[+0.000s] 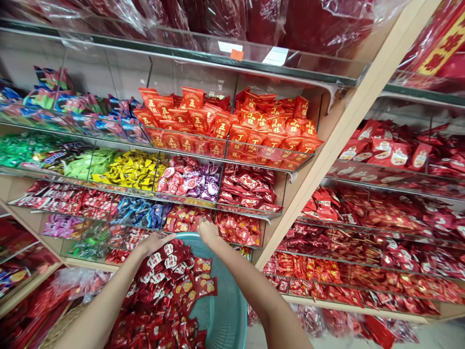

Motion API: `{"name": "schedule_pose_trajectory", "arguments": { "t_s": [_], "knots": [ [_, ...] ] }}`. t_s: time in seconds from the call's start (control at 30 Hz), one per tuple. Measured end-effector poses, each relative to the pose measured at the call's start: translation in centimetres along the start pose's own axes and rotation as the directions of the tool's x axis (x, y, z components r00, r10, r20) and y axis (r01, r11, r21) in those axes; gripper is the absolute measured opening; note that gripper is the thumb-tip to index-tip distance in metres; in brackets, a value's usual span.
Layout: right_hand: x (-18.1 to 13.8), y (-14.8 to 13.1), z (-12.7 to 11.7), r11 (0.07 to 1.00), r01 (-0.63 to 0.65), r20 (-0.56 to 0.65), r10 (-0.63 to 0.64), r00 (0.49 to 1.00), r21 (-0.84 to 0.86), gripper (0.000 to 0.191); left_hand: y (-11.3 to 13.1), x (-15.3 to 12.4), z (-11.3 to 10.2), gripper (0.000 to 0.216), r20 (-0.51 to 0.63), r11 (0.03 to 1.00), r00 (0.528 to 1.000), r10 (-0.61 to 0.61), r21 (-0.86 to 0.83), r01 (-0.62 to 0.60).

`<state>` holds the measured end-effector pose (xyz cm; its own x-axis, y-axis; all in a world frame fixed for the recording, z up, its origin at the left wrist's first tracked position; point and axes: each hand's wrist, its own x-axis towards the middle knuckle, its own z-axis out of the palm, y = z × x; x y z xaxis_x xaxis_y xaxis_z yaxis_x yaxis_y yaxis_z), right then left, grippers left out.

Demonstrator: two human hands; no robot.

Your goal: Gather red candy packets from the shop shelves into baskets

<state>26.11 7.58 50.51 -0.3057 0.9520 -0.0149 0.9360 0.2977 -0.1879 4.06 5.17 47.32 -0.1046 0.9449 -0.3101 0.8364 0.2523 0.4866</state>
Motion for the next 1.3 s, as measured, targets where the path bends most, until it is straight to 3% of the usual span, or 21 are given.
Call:
{"name": "schedule_pose_trajectory", "arguments": {
  "t_s": [0.27,0.43,0.57,0.67,0.73,0.8,0.93,1.1,1.2,1.3],
  "knots": [
    [1.7,0.5,0.2,0.999,-0.037,0.051,0.036,0.998,0.02,0.031,-0.1,0.3,-0.2,0.067,0.031,0.999,0.998,-0.054,-0.005,0.054],
    [1.9,0.7,0.2,0.998,0.008,0.045,-0.011,0.999,0.058,0.018,-0.4,0.6,0.0,0.067,0.027,0.999,0.999,-0.042,-0.024,0.043],
    [1.2,1.0,-0.2,0.995,0.059,-0.028,-0.056,0.998,0.084,0.011,-0.7,0.8,0.2,0.064,0.012,0.999,1.0,-0.006,-0.033,0.006],
    [0.7,1.6,-0.7,0.975,0.096,-0.177,-0.061,0.982,0.201,0.012,-0.8,0.9,0.3,0.062,0.0,1.0,1.0,0.002,-0.023,-0.002],
    [0.2,2.0,-1.2,0.917,0.149,-0.291,-0.038,0.956,0.37,0.012,-0.8,0.9,0.3,0.061,-0.006,1.0,1.0,0.0,-0.005,0.0],
    [-0.3,2.2,-1.7,0.797,0.177,-0.308,0.012,0.951,0.578,0.014,-0.9,1.0,0.3,0.061,-0.015,1.0,1.0,-0.002,0.008,0.002],
    [-1.9,2.3,-2.6,0.455,0.052,-0.096,0.075,0.993,0.889,0.022,-1.1,1.3,0.6,0.056,-0.03,1.0,1.0,0.004,-0.024,-0.005],
    [-3.8,2.1,-2.6,0.184,-0.048,0.049,-0.001,0.999,0.982,0.035,-1.3,1.7,0.9,0.055,-0.056,0.999,0.998,0.009,-0.045,-0.011],
    [-5.4,1.9,-2.0,0.151,0.005,0.011,-0.104,0.995,0.988,0.035,-1.2,1.7,0.8,0.058,-0.042,1.0,0.999,-0.008,-0.017,0.007],
    [-7.3,1.8,-0.8,0.316,0.17,-0.105,-0.212,0.972,0.933,0.026,-1.2,1.5,0.6,0.061,-0.035,1.0,0.999,-0.026,-0.002,0.026]
  ]
}}
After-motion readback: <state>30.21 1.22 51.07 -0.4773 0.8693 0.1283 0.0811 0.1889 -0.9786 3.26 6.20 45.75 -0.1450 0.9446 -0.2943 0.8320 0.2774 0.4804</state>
